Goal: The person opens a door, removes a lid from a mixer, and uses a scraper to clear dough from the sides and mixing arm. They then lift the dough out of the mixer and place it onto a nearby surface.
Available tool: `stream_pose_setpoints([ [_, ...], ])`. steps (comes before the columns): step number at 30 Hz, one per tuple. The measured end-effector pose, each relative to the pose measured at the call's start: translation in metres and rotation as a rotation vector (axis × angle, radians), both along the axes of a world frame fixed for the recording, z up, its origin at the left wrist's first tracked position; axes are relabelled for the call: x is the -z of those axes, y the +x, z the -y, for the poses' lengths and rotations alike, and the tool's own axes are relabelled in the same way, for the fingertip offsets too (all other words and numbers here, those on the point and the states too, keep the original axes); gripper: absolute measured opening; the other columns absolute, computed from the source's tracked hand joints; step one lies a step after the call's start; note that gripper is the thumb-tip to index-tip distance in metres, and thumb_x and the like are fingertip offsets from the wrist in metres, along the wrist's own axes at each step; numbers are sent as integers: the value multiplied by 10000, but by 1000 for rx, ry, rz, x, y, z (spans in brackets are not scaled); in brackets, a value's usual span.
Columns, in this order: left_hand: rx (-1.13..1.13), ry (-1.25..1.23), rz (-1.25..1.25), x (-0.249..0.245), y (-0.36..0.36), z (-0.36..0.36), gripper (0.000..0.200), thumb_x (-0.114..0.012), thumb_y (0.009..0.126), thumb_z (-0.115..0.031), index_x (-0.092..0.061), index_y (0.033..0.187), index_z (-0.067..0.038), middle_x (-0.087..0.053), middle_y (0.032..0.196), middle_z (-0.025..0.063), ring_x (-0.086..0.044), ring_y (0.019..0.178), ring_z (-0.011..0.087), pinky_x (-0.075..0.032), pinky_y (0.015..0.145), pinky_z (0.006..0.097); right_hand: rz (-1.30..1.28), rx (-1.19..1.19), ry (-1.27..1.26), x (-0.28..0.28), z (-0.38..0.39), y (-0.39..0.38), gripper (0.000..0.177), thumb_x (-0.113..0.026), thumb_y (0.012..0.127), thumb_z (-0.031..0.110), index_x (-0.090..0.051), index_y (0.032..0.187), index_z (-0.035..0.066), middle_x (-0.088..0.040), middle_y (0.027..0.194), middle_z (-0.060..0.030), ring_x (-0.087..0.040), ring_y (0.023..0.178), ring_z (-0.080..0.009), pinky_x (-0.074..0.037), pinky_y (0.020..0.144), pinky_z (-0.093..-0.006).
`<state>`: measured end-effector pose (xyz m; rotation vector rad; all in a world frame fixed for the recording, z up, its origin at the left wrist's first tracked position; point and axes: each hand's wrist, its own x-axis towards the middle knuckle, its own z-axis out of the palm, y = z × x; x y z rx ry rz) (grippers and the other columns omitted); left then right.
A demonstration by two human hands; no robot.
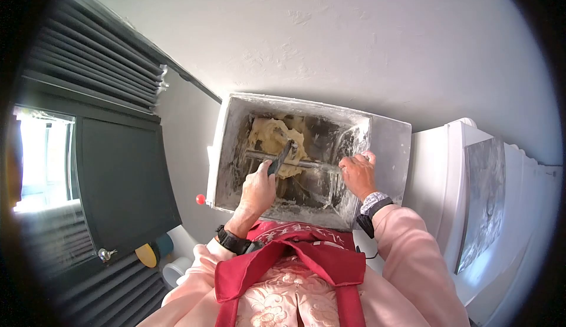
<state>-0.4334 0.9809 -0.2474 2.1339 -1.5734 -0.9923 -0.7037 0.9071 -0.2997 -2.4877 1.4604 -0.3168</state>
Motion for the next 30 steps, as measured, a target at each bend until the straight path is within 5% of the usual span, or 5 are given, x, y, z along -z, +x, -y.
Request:
stream_pose_setpoints([
  [14, -98, 59, 169, 41, 19, 49, 319, -457, 882, -153, -526, 1162, -17, -628, 976, 274, -610, 928, 431, -489, 807, 491, 4, -9, -27, -5, -2, -1, 92, -615, 733, 100, -575, 788, 162, -612, 717, -7, -574, 812, -193, -296, 957, -457],
  [23, 164, 20, 170, -32, 6, 13, 334, -490, 858, -153, -536, 1170, -43, -629, 838, 276, -611, 802, 453, -487, 739, 529, 29, 8, -15, -3, 0, -3, 113, -617, 731, 85, -573, 801, 162, -608, 704, -4, -578, 802, -195, -299, 956, -447],
  [30, 149, 53, 303, 21, 0, 57, 333, -473, 876, -143, -502, 1189, -33, -635, 858, 267, -620, 812, 453, -488, 724, 533, 67, 35, 30, -5, 1, -5, 106, -610, 736, 89, -574, 805, 160, -617, 725, -4, -579, 809, -194, -296, 966, -450],
])
